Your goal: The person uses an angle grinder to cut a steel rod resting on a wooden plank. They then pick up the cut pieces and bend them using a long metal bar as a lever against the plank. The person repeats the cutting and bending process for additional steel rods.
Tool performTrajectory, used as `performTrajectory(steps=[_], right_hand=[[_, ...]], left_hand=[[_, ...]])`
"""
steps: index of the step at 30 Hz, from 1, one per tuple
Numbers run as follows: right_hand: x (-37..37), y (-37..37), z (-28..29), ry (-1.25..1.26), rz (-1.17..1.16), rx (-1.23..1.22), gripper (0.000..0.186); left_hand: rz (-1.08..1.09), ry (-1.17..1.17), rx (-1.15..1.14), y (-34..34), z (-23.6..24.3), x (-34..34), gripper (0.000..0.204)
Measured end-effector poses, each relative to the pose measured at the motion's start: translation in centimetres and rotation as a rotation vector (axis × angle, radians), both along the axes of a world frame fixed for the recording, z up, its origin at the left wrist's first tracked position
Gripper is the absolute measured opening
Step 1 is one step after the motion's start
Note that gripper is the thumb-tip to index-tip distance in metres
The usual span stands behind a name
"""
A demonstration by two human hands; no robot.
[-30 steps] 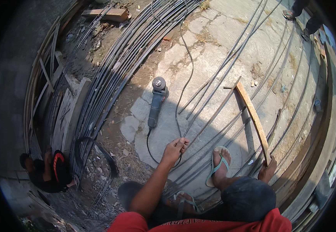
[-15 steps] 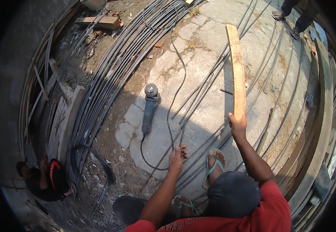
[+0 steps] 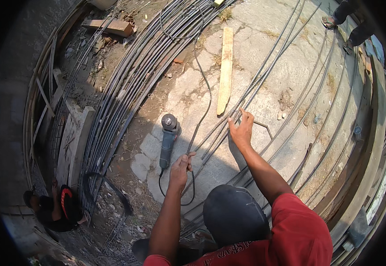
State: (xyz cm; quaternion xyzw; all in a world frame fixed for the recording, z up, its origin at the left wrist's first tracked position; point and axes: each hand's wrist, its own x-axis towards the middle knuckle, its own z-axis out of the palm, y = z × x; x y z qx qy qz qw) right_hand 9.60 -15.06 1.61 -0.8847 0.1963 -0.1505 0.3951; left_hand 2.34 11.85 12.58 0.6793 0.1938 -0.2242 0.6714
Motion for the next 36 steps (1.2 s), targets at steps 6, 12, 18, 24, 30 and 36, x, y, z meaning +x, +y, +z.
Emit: performTrajectory(steps=[6,12,18,24,30,36], right_hand=[[-27.0,-18.9,0.8,0.544,-0.524,-0.299,0.052],[-42.0,-25.5,-2.3,0.934,-0.347,0.094,0.055],[-38.4,-21.2,-1.8,1.095,-0.370,0.088,0.050],[-39.5,-19.1,-5.3,0.892,-0.718,0.112,0.067],[-37.4,-17.1,-3.4,0.452,-0.821,0.105,0.057],[-34.0,-21.1,4.9,0.288,-0.748,-0.045,0.038]], left_hand=[[-0.386,-0.680,0.706,-6.7,-0.7,12.6,0.040],[-0.594,-0.788,0.867,-11.7,2.7,19.9,0.021],[-0.620,-0.767,0.890,-11.2,8.4,21.8,0.022],[-0.862,-0.772,1.006,-14.3,10.8,25.8,0.026],[-0.868,-0.805,0.930,-12.9,6.1,32.1,0.029],[-0.721,-0.744,0.566,-23.5,-5.8,39.1,0.033]])
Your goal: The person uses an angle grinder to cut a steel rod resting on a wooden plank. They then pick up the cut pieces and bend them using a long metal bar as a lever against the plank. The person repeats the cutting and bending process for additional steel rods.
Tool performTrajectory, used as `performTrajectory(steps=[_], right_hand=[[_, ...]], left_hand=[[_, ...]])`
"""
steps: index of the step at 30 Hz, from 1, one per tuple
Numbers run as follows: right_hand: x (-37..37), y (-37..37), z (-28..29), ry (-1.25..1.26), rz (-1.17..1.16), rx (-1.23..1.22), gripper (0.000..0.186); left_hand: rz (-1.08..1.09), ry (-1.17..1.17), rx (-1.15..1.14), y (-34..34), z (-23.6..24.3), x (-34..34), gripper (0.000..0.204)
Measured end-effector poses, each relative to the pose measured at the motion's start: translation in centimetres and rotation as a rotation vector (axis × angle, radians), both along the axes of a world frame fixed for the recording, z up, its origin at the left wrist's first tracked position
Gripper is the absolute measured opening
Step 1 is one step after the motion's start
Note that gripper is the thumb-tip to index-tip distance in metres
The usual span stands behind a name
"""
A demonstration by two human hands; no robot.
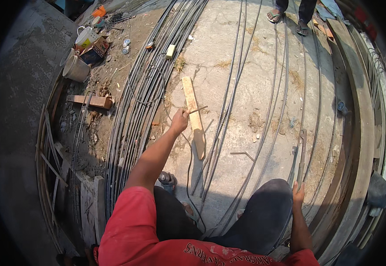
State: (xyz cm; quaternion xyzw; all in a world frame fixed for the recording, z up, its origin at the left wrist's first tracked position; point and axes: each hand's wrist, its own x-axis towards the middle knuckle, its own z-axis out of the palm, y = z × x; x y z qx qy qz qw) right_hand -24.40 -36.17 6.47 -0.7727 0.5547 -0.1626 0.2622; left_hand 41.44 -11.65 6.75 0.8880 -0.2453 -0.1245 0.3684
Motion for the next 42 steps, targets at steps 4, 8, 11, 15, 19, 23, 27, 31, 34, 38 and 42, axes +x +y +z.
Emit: performTrajectory(steps=[4,8,11,15,19,23,27,31,34,38,42], right_hand=[[10.6,-2.3,12.0,-0.224,0.225,0.430,0.024],[17.2,-2.5,14.1,-0.246,0.333,1.025,0.026],[20.4,2.9,9.0,-0.220,0.324,1.076,0.044],[27.1,13.5,6.9,-0.313,0.161,1.032,0.043],[31.7,20.6,4.8,-0.623,0.203,0.578,0.027],[33.6,23.4,4.1,-0.628,-0.021,1.249,0.023],[34.4,24.9,0.6,-0.371,0.008,0.798,0.030],[35.2,26.8,-2.2,-0.478,-0.003,0.774,0.034],[35.4,26.3,-3.3,-0.254,0.085,0.736,0.036],[35.9,26.1,-2.6,-0.139,0.088,0.518,0.038],[38.3,24.0,3.7,-0.206,0.124,0.450,0.035]], left_hand=[[0.076,0.119,0.109,-1.8,-4.7,6.6,0.037],[0.037,0.019,0.431,-4.3,-5.7,4.8,0.049],[-0.130,-0.178,0.225,-1.4,-7.0,5.6,0.044],[-0.102,-0.118,-0.010,0.8,-7.2,6.6,0.039],[-0.030,0.082,-0.055,0.7,-6.3,7.3,0.027],[-0.081,0.015,-0.017,-0.4,-6.6,7.3,0.021],[-0.131,-0.213,-0.006,-1.6,-7.6,7.5,0.020],[-0.147,-0.315,-0.050,-1.2,-8.9,7.1,0.012],[-0.187,-0.306,-0.083,-1.4,-8.8,7.1,0.010],[-0.217,-0.346,-0.104,-1.0,-8.5,6.8,0.006],[-0.227,-0.334,-0.105,-0.6,-7.9,6.7,0.007]])
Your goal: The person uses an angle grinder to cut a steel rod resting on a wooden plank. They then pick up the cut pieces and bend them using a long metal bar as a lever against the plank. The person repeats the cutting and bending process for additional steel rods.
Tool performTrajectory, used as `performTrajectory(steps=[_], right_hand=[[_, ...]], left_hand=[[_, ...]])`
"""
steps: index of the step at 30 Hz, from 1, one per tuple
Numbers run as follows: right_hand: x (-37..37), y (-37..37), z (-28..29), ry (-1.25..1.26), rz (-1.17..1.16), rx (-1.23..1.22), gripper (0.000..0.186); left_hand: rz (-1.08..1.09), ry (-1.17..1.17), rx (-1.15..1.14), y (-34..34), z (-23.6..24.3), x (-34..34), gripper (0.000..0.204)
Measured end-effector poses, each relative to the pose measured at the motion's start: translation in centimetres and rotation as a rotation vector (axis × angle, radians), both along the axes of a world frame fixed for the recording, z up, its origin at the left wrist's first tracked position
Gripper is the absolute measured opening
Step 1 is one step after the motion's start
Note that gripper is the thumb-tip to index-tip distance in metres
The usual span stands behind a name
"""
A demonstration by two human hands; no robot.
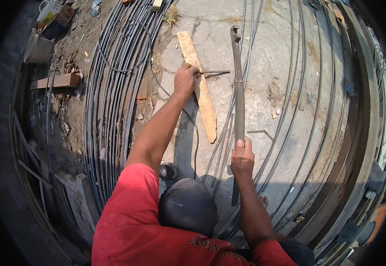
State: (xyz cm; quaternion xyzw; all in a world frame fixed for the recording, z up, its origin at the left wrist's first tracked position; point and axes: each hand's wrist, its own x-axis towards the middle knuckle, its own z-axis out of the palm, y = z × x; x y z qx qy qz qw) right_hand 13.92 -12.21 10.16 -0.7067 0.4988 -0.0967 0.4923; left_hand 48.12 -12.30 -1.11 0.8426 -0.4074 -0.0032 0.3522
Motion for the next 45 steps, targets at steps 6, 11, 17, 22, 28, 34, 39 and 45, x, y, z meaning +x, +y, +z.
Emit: performTrajectory(steps=[6,11,17,22,28,34,39,45], right_hand=[[-0.1,1.1,-3.7,0.324,0.240,-0.100,0.039],[-0.7,-0.7,-7.8,0.445,0.256,-0.055,0.052],[-1.2,1.0,-3.8,0.155,0.142,0.099,0.047],[-0.8,1.6,-1.9,0.179,0.097,-0.062,0.048],[-2.0,1.2,-6.5,0.457,0.306,0.006,0.049],[-4.4,-1.0,-4.1,0.215,0.178,0.002,0.045],[-5.6,-3.1,-1.3,0.175,-0.043,-0.264,0.042],[-22.4,-22.9,-10.9,0.507,-0.233,-0.662,0.038]], left_hand=[[0.013,0.003,0.035,-0.2,0.3,0.5,0.011],[0.169,-0.278,-0.054,-0.7,4.6,-0.5,0.040],[0.404,0.211,0.017,4.4,-0.5,-3.0,0.071],[0.482,0.363,-0.080,5.4,-1.6,-6.9,0.064],[0.505,0.185,-0.107,5.6,1.4,-7.8,0.068],[0.443,0.225,-0.238,9.0,13.5,-9.3,0.062],[0.183,0.497,-0.269,14.0,27.8,-13.1,0.036],[-0.606,0.507,0.043,4.9,32.3,-26.6,0.039]])
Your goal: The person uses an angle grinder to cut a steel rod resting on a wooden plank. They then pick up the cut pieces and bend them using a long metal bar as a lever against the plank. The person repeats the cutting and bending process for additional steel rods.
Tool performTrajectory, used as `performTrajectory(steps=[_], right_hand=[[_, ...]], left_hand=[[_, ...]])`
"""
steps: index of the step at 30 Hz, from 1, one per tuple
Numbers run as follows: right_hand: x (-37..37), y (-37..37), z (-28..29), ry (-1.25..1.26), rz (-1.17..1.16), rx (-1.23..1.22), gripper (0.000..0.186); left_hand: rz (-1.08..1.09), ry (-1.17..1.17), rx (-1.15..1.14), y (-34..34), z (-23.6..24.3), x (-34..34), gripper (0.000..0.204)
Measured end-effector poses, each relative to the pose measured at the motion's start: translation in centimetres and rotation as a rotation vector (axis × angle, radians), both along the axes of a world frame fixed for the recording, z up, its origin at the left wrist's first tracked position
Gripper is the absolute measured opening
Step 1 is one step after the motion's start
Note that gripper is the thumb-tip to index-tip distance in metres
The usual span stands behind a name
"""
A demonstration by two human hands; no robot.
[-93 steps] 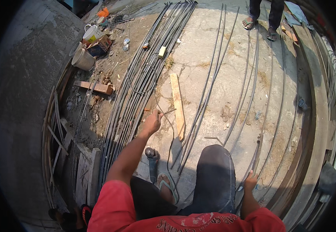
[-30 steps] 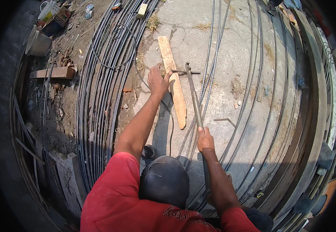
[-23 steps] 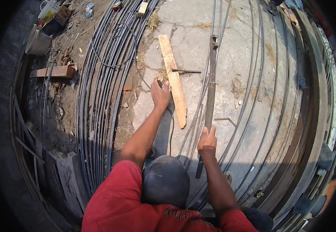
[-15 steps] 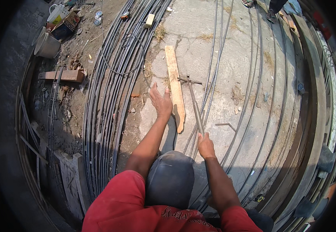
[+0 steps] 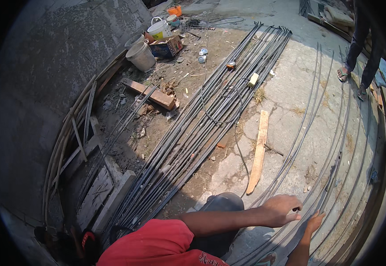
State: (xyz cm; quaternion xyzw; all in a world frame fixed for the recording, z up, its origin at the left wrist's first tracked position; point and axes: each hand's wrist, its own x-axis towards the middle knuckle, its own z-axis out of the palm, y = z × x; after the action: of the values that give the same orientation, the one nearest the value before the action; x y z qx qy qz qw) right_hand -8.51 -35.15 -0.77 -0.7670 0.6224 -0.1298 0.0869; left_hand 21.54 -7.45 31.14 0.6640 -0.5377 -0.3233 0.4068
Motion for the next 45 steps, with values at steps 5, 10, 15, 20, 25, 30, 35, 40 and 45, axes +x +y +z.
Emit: performTrajectory(steps=[5,10,15,20,25,30,35,40,45], right_hand=[[-5.3,-5.0,-4.2,0.282,-0.052,-0.089,0.051],[18.0,0.2,1.4,-0.063,0.414,-0.260,0.047],[37.2,6.4,2.7,-0.105,1.028,-0.121,0.042],[42.0,6.6,1.3,0.340,0.952,-0.038,0.032],[40.5,6.5,-1.0,0.270,0.982,-0.133,0.037],[41.7,9.0,1.1,-0.037,0.883,-0.145,0.040],[41.0,7.2,-1.2,0.239,0.945,-0.113,0.037],[41.0,9.5,-0.7,0.125,0.918,-0.204,0.029],[39.3,8.9,1.1,-0.053,0.874,-0.030,0.027]], left_hand=[[-0.420,-0.180,-0.001,-0.3,-6.8,-9.6,0.037],[-0.940,-0.266,0.440,2.0,-3.5,-11.1,0.050],[-0.596,-0.263,0.280,3.6,-3.2,-8.5,0.050],[-0.487,-0.366,0.229,4.5,0.0,-3.8,0.046],[-0.063,-0.759,0.505,0.7,-5.8,12.0,0.053],[0.474,-0.970,0.382,-1.2,-19.0,22.6,0.066],[0.330,-1.115,0.374,-6.0,-27.7,23.1,0.061],[0.312,-1.048,0.444,-6.0,-31.7,25.0,0.035],[0.330,-0.681,0.475,-7.4,-28.9,23.6,0.030]])
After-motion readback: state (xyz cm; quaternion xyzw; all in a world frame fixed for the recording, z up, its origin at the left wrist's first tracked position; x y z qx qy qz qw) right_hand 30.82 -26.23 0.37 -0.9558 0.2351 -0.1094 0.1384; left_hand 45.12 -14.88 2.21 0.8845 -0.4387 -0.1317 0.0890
